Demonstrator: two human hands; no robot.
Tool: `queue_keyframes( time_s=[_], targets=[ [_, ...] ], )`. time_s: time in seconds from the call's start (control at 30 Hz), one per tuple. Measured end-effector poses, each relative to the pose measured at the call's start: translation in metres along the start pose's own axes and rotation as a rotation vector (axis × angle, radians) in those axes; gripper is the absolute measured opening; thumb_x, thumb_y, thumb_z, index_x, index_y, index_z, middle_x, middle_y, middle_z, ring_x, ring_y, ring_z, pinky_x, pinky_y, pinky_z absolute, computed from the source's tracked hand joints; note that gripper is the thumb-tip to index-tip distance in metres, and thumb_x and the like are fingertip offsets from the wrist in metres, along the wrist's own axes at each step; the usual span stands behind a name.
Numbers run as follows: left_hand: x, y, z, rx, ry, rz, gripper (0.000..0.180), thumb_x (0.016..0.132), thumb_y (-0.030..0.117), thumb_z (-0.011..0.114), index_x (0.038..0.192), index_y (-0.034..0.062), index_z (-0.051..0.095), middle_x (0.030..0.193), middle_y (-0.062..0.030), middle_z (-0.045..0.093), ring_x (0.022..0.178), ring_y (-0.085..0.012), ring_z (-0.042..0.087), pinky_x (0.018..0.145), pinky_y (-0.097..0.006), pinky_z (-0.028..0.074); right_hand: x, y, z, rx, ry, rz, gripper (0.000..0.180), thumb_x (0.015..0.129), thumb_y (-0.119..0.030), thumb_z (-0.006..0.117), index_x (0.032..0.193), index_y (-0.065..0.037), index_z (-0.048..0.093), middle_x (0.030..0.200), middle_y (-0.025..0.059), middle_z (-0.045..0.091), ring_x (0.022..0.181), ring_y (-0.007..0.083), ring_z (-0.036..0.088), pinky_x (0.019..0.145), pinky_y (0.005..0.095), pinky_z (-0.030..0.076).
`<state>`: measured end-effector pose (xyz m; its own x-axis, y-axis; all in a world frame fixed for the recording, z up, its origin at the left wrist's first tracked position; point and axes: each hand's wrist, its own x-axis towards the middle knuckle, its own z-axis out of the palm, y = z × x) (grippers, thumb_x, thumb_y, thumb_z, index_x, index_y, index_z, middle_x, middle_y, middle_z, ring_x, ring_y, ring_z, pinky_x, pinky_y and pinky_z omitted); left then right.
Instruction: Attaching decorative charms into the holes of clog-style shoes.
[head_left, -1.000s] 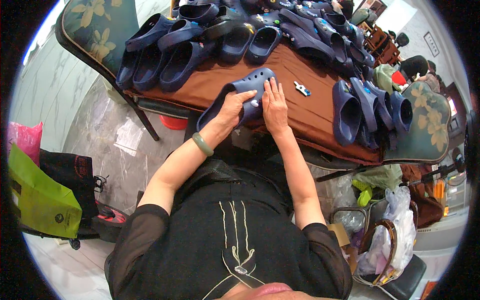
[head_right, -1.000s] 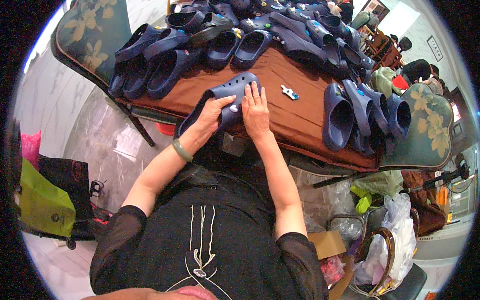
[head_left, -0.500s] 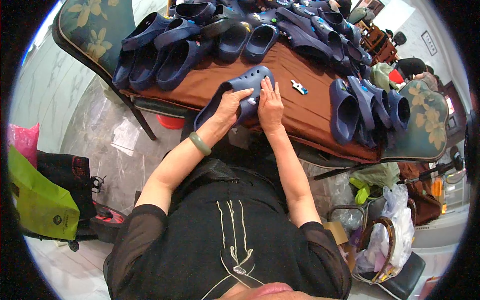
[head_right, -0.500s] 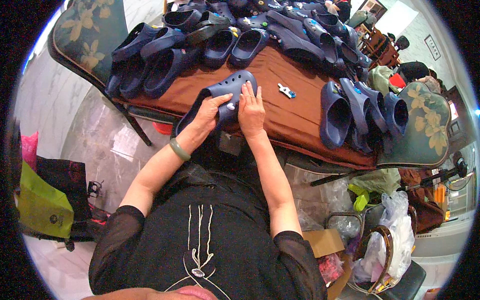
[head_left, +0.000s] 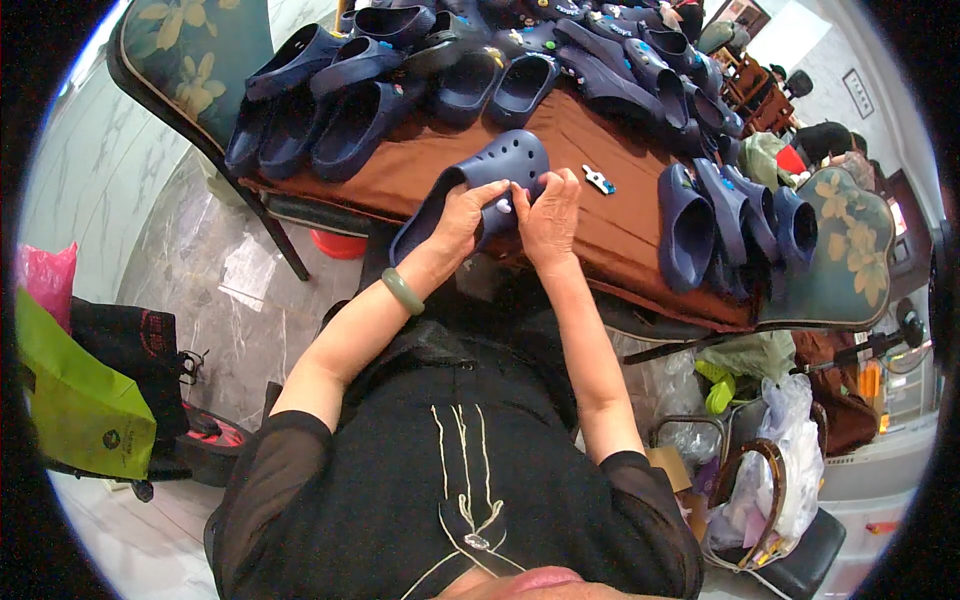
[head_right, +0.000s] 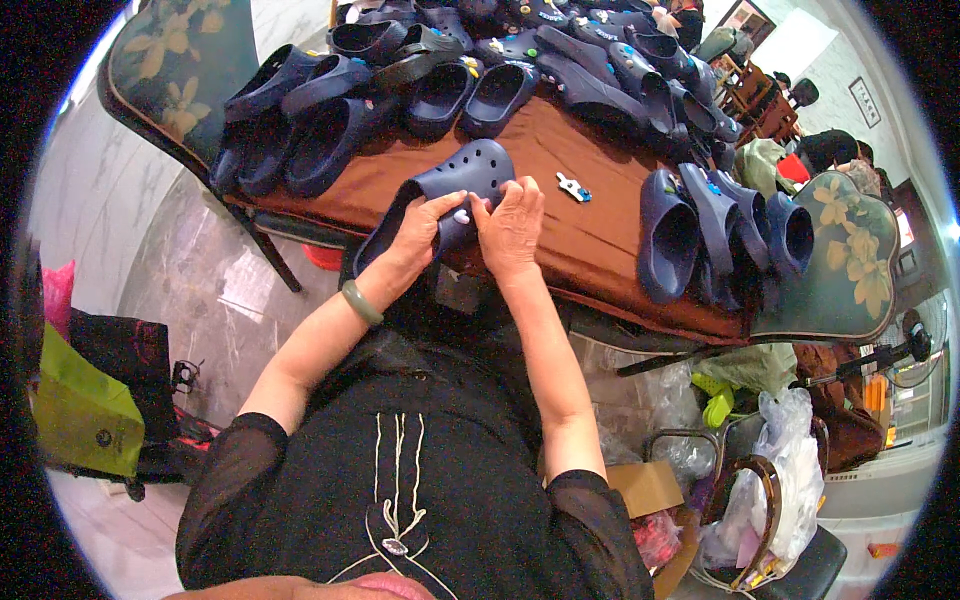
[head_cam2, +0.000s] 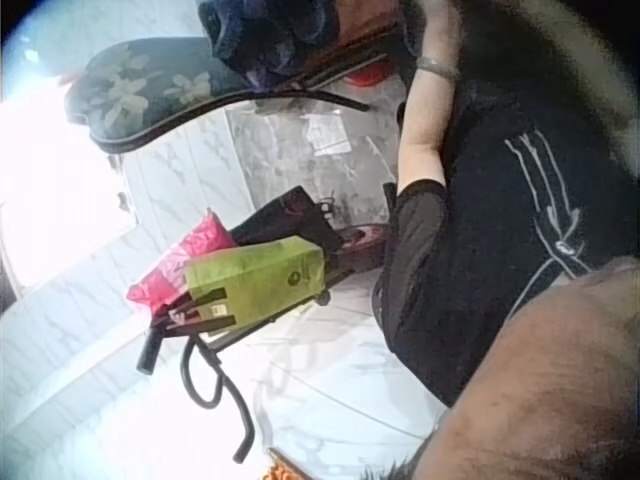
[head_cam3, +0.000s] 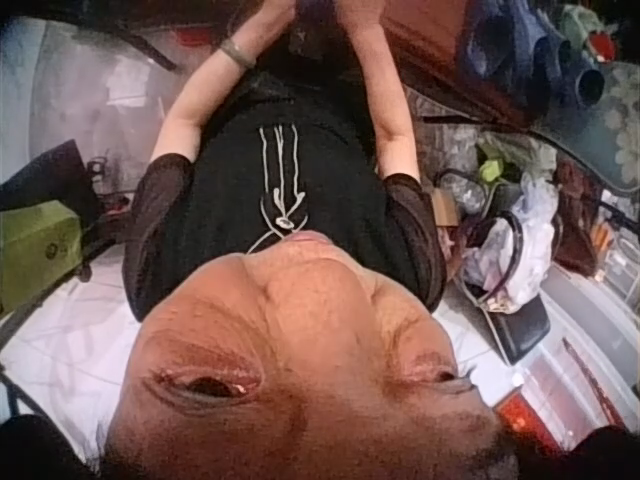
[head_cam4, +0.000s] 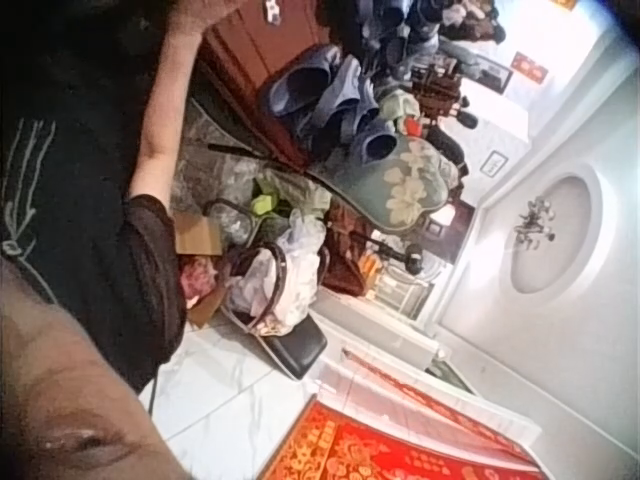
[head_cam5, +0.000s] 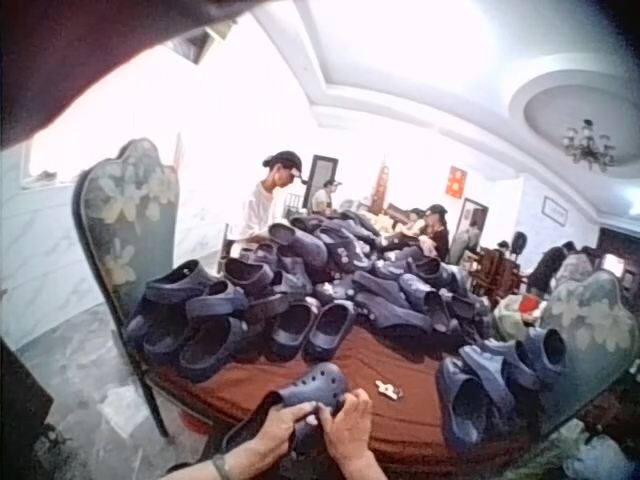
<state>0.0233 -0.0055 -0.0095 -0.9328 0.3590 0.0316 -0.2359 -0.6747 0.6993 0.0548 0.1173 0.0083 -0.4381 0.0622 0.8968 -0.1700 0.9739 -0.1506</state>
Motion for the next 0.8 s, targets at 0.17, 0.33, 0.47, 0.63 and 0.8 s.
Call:
queue_keyframes(
  time_s=[0.17, 0.33, 0.47, 0.63, 0.8],
  targets=[
    [-0.005, 0.002, 0.001, 0.026, -0.039, 0.003, 0.020, 0.080, 0.006, 0.064, 0.100, 0.0016, 0.061, 0.094, -0.0058, 0.064, 0.083, -0.0154, 0.063, 0.075, -0.029, 0.051, -0.013, 0.017, 0.008, -0.336, -0.271, -0.266, 0.031, 0.086, -0.031, 0.058, 0.065, -0.011, 0.050, 0.058, 0.0048, 0.055, 0.055, 0.0234, 0.056, 0.067, 0.0399, 0.045],
    [-0.003, 0.002, -0.004, -0.001, -0.069, -0.020, 0.022, 0.079, 0.005, 0.065, 0.101, 0.0014, 0.060, 0.095, -0.0060, 0.064, 0.084, -0.0159, 0.063, 0.077, -0.030, 0.051, -0.016, 0.010, 0.012, -0.229, -0.242, -0.076, 0.031, 0.091, -0.024, 0.051, 0.064, -0.009, 0.050, 0.050, 0.0099, 0.055, 0.044, 0.0258, 0.059, 0.041, 0.0356, 0.046],
    [-0.002, 0.002, -0.002, -0.029, -0.042, -0.024, 0.023, 0.079, 0.004, 0.066, 0.101, 0.0010, 0.060, 0.095, -0.0062, 0.064, 0.085, -0.0162, 0.062, 0.077, -0.030, 0.051, -0.019, 0.009, 0.016, -0.193, -0.239, -0.016, 0.032, 0.092, -0.022, 0.048, 0.064, -0.009, 0.049, 0.049, 0.0105, 0.055, 0.045, 0.0267, 0.059, 0.041, 0.0362, 0.048],
    [-0.003, 0.004, 0.002, -0.015, -0.050, -0.024, 0.023, 0.078, 0.004, 0.066, 0.101, 0.0008, 0.060, 0.095, -0.0057, 0.064, 0.083, -0.0159, 0.063, 0.076, -0.029, 0.051, -0.021, 0.010, 0.017, -0.125, -0.236, 0.054, 0.033, 0.094, -0.022, 0.044, 0.067, -0.006, 0.052, 0.053, 0.0146, 0.058, 0.048, 0.0300, 0.060, 0.044, 0.0391, 0.049],
    [-0.002, 0.002, 0.002, -0.002, -0.034, 0.007, 0.019, 0.079, 0.004, 0.065, 0.098, 0.0009, 0.060, 0.092, -0.0051, 0.064, 0.080, -0.0148, 0.063, 0.074, -0.029, 0.051, -0.023, 0.009, 0.018, -0.080, -0.251, 0.143, 0.034, 0.095, -0.022, 0.043, 0.069, -0.004, 0.053, 0.056, 0.0175, 0.059, 0.050, 0.0330, 0.061, 0.046, 0.0422, 0.049]
  ],
)
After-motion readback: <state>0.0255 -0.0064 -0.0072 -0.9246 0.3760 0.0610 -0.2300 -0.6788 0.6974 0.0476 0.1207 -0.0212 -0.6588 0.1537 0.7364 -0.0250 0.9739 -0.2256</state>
